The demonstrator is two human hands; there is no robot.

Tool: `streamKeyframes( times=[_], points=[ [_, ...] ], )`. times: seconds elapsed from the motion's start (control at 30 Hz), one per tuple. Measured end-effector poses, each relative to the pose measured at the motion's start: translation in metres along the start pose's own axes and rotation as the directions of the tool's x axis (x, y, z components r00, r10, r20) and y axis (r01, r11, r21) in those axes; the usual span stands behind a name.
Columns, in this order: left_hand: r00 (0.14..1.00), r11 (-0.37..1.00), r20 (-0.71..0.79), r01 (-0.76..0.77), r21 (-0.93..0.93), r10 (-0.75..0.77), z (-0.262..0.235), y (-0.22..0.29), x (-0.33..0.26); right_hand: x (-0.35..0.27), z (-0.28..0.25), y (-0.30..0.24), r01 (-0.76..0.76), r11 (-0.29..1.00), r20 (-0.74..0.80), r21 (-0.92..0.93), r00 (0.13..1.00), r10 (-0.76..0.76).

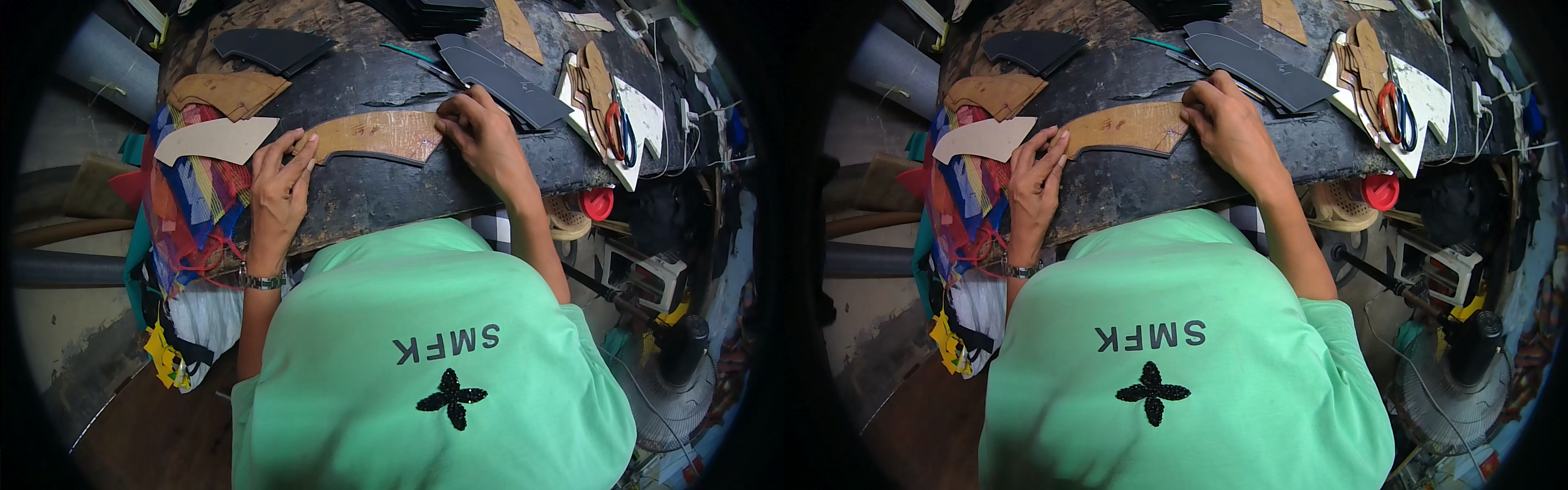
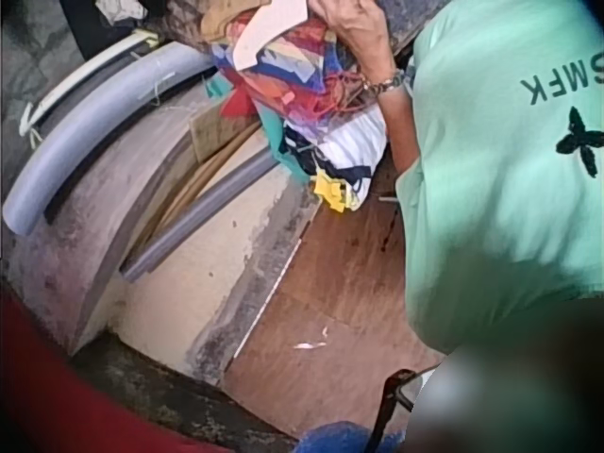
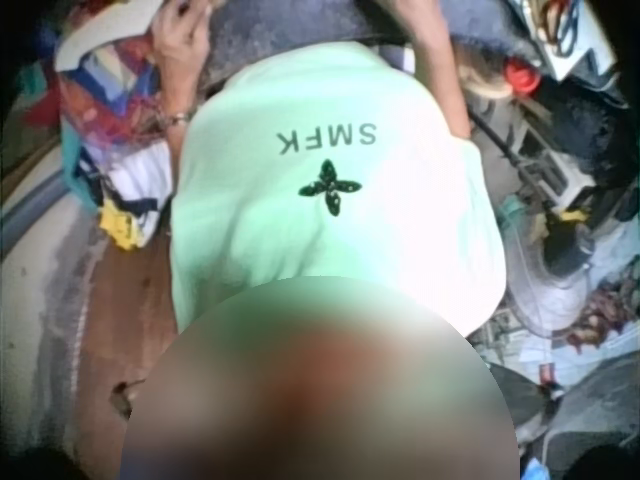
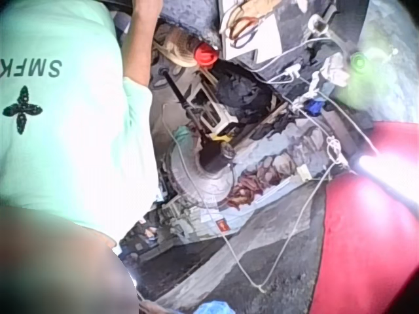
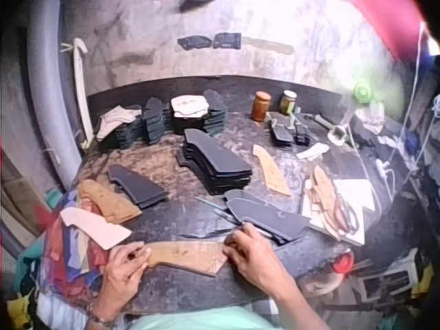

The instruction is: The person repeatedly places a cardboard template on dark material, marks the outline with a pen, and cuts along the line with scissors. The cut pieces are stacked on the table.

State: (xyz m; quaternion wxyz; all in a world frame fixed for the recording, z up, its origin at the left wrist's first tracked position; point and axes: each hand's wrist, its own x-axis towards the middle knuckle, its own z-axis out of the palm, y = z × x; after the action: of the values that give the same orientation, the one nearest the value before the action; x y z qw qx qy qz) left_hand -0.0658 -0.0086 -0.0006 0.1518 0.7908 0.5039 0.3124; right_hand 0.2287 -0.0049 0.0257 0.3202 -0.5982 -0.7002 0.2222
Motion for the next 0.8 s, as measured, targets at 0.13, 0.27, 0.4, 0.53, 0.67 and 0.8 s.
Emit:
streamKeyframes(
  times=[0.13, 0.27, 0.4, 0.53, 0.67, 0.8],
  points=[
    [1.0, 1.0, -0.002, -0.005, 0.02, 0.005, 0.0, 0.002, 0.0, -0.004, 0.001, 0.0, -0.007, 0.997, -0.027, 0.082, 1.0, 0.01],
    [1.0, 0.999, -0.01, -0.02, 0.048, 0.021, 0.0, 0.003, 0.001, -0.004, 0.003, 0.003, -0.014, 0.993, -0.032, 0.115, 0.999, 0.018],
    [1.0, 0.998, -0.009, -0.022, 0.063, 0.023, 0.002, 0.002, 0.0, -0.004, 0.004, 0.006, 0.007, 0.994, -0.036, 0.113, 0.999, -0.003],
    [0.999, 0.995, 0.006, -0.036, 0.089, 0.036, 0.0, 0.003, 0.001, -0.005, 0.005, 0.008, 0.031, 0.997, -0.034, 0.077, 0.999, -0.029],
    [0.987, 0.947, 0.017, -0.158, 0.278, 0.159, 0.0, 0.012, 0.007, -0.005, 0.006, 0.008, 0.04, 0.995, -0.034, 0.094, 0.999, -0.037],
    [0.984, 0.929, 0.048, -0.18, 0.324, 0.174, 0.013, 0.031, 0.023, -0.005, 0.01, 0.008, 0.133, 0.991, -0.069, 0.028, 0.989, -0.131]
  ],
)
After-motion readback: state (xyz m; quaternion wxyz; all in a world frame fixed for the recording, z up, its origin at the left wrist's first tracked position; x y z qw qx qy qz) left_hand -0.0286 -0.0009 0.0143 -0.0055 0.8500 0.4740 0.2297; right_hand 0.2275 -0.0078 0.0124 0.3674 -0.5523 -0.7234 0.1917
